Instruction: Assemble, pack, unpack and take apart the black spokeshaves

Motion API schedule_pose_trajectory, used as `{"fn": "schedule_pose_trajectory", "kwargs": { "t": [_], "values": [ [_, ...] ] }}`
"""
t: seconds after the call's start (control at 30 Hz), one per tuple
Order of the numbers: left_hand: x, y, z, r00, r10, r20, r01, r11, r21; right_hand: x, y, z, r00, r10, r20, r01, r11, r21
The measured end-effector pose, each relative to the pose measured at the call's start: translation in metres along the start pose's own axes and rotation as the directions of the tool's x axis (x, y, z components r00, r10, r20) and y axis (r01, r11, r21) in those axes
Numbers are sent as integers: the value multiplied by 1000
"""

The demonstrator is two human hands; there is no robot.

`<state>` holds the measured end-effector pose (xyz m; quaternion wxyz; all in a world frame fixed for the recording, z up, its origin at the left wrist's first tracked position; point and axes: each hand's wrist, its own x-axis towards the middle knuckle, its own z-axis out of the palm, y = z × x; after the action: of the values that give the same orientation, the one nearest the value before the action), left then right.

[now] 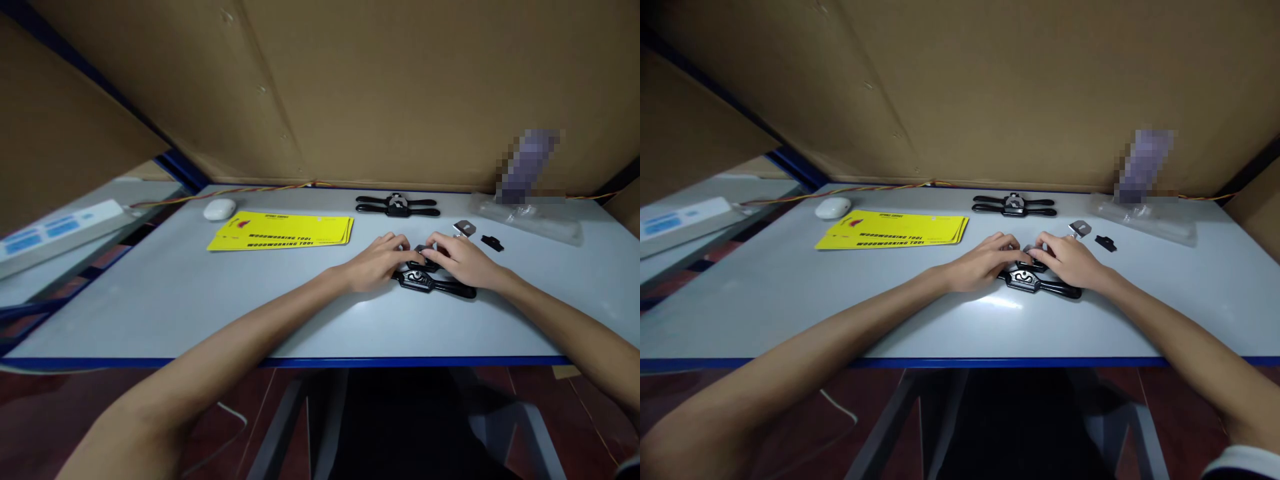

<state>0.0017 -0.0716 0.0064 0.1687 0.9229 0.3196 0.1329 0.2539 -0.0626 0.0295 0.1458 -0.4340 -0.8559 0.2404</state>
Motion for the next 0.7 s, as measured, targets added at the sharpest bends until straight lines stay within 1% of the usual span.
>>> {"fn": "schedule_pose_trajectory", "kwargs": {
  "t": [0.17, 0.4, 0.57, 0.63, 0.7],
  "values": [
    [2, -2, -1, 1000, 21, 19, -21, 1000, -7, -2, -1, -2, 1000, -16, 2, 16, 1000, 8],
    [2, -3, -3, 998, 37, 48, -38, 999, 12, -3, 0, -3, 999, -33, 22, 34, 999, -24],
    [1, -4, -3, 997, 52, 57, -53, 998, 22, -4, 1, -3, 997, -59, 44, 58, 998, 22],
    [1, -4, -4, 997, 50, 58, -51, 999, 9, -4, -3, -2, 998, -52, 42, 53, 999, -13],
    [1, -3, -6, 998, 49, 50, -48, 999, -14, -4, -7, 0, 999, -18, 29, 21, 996, -87]
  ]
}}
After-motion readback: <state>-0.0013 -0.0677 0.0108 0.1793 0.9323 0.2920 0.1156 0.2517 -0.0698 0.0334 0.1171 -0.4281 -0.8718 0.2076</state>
